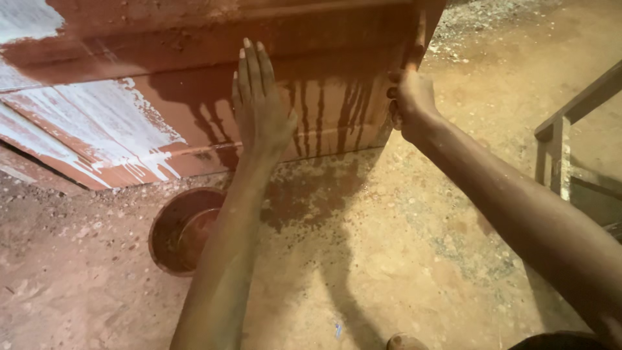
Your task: The person paints a wooden door panel with reddish-brown paint using a brush, making repeated strokes across the recessed panel while steadying the door with the other hand. They occasionally dip the brush into a paint bucket on the ground and continue brushing the panel surface.
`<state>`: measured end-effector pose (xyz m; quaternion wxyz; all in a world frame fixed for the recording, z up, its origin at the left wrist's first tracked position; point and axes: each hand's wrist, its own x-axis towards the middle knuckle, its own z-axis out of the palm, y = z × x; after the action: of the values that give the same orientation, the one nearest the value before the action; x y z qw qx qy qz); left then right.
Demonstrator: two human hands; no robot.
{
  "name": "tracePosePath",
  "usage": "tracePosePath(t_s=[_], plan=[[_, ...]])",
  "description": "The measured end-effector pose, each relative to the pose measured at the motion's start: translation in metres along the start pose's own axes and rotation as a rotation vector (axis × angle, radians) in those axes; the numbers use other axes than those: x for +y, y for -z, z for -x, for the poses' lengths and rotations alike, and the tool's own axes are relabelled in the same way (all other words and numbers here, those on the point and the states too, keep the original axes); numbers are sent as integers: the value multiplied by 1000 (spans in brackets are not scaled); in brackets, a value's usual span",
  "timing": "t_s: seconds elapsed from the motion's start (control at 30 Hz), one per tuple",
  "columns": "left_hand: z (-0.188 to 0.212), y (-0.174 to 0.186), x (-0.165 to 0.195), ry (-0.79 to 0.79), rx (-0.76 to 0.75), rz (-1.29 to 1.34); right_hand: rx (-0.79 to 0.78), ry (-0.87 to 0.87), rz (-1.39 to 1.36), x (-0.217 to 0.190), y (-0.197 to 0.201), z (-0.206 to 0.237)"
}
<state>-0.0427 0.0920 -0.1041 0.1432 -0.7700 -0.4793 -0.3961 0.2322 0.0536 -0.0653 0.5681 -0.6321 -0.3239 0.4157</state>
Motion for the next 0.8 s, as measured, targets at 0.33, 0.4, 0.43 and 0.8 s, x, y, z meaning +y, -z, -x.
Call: tracePosePath(t_s=[0.33,0.4,0.43,0.8], plan=[[-1,7,-9,32,-18,-59,-525,288,173,11,-124,47],[4,12,-13,38,-26,-64,-595,325,93,12,-132,61],[5,15,-15,38,-30,-60,-592,274,7,15,-131,68],[-26,12,14,90,-260,-50,-459,234,-15,10,-80,65]])
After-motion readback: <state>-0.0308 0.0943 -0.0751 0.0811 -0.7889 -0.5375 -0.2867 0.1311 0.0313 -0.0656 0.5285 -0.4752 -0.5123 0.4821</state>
